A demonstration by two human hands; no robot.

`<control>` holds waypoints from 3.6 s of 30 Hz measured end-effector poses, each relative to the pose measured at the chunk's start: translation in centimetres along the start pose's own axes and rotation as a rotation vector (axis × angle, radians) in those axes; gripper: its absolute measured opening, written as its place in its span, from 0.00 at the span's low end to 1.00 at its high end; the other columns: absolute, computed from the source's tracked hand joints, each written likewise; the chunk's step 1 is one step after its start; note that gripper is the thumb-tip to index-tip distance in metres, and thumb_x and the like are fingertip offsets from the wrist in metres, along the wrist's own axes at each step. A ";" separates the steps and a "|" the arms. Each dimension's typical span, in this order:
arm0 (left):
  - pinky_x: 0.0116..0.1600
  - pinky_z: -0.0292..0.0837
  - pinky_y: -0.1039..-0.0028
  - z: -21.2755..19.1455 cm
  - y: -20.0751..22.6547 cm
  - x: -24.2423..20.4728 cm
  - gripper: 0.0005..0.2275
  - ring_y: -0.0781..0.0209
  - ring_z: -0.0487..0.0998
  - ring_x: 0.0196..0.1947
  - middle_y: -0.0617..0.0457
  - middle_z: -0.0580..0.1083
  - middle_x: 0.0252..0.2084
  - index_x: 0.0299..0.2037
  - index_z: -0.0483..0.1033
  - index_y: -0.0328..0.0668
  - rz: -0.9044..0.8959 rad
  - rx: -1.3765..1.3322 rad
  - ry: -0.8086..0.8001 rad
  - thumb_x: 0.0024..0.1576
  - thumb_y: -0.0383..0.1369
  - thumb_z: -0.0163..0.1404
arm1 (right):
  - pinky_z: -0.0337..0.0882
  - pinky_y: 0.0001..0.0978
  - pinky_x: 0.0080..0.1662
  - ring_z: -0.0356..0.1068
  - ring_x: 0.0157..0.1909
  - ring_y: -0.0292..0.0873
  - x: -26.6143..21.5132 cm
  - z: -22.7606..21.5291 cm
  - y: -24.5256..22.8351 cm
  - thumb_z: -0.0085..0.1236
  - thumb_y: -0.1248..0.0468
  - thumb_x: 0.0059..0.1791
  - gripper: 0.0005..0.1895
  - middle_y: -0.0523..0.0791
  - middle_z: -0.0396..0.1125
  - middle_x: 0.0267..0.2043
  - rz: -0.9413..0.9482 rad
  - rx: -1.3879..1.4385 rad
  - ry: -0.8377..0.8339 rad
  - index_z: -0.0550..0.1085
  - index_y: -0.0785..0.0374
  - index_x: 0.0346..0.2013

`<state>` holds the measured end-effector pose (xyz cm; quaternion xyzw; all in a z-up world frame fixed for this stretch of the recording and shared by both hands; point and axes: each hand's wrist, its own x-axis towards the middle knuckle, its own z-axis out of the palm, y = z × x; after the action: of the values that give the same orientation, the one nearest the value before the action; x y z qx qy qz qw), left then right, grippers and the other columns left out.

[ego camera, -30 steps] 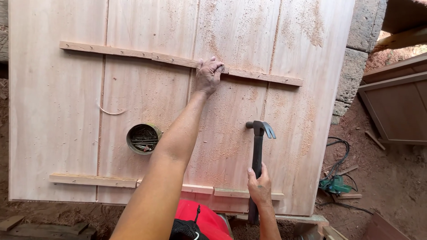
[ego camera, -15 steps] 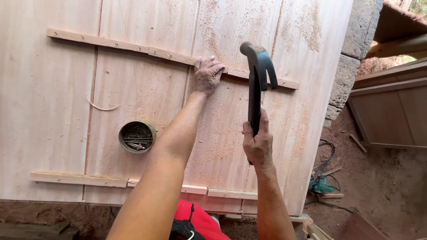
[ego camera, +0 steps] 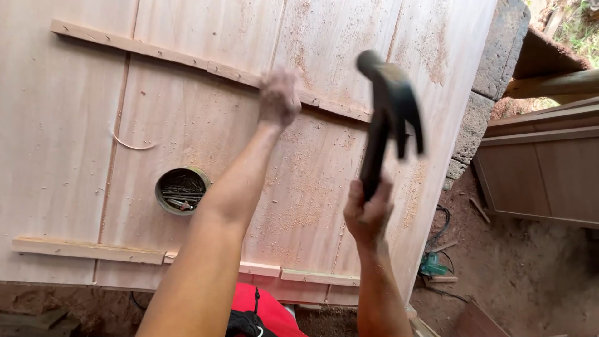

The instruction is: The person repeatedly picks nails from a small metal container and hammers them into wooden planks to attach a horizontal wooden strip to a larger wooden panel. The work is done by hand with a claw hammer, and the camera remains in a first-person view throughout.

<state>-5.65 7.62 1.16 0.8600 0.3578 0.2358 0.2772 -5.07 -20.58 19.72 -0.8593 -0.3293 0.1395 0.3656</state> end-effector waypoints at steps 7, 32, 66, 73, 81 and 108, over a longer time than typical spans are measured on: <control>0.75 0.29 0.39 -0.2 -1.6 2.0 0.25 0.44 0.50 0.77 0.43 0.58 0.74 0.72 0.59 0.48 -0.084 0.293 -0.237 0.61 0.31 0.35 | 0.74 0.27 0.24 0.71 0.24 0.34 1.0 2.8 5.8 0.49 0.55 0.59 0.19 0.42 0.67 0.25 -0.102 -0.054 -0.040 0.60 0.68 0.52; 0.75 0.32 0.37 1.4 -2.7 1.9 0.26 0.44 0.50 0.77 0.43 0.58 0.75 0.74 0.59 0.47 -0.055 0.328 -0.217 0.63 0.29 0.33 | 0.69 0.25 0.17 0.65 0.17 0.35 2.6 5.5 8.5 0.46 0.58 0.60 0.14 0.43 0.62 0.21 -0.042 -0.026 -0.049 0.64 0.69 0.47; 0.42 0.78 0.64 -27.0 -10.8 -16.8 0.08 0.51 0.84 0.37 0.45 0.81 0.37 0.44 0.84 0.43 -0.224 -0.060 -0.062 0.59 0.32 0.54 | 0.75 0.55 0.38 0.77 0.35 0.64 -24.3 0.6 7.6 0.53 0.53 0.54 0.19 0.60 0.73 0.32 0.569 -0.191 -0.358 0.67 0.63 0.52; 0.37 0.78 0.64 -28.9 -8.6 -23.7 0.06 0.54 0.83 0.33 0.50 0.82 0.39 0.38 0.86 0.50 -0.253 0.134 -0.242 0.58 0.34 0.54 | 0.73 0.54 0.42 0.75 0.40 0.64 -24.9 0.9 7.5 0.53 0.53 0.55 0.20 0.60 0.72 0.35 0.525 -0.195 -0.259 0.66 0.65 0.53; 0.34 0.77 0.65 -27.3 -10.0 -22.7 0.17 0.54 0.83 0.31 0.50 0.82 0.39 0.46 0.85 0.57 -0.250 0.359 -0.251 0.58 0.26 0.43 | 0.75 0.51 0.39 0.76 0.31 0.56 -23.6 -0.8 5.5 0.52 0.52 0.55 0.20 0.57 0.71 0.30 0.623 -0.193 -0.350 0.66 0.65 0.52; 0.43 0.74 0.65 -28.4 -7.6 -25.9 0.05 0.58 0.80 0.38 0.56 0.79 0.36 0.35 0.83 0.53 -0.143 0.475 -0.291 0.58 0.38 0.54 | 0.74 0.48 0.36 0.75 0.30 0.55 -24.4 -0.4 6.6 0.55 0.52 0.53 0.21 0.57 0.71 0.30 0.632 -0.128 -0.301 0.67 0.64 0.53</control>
<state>-42.87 1.57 11.76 0.8983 0.4190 -0.0007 0.1326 -19.96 -40.47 15.20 -0.9097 -0.1057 0.3500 0.1971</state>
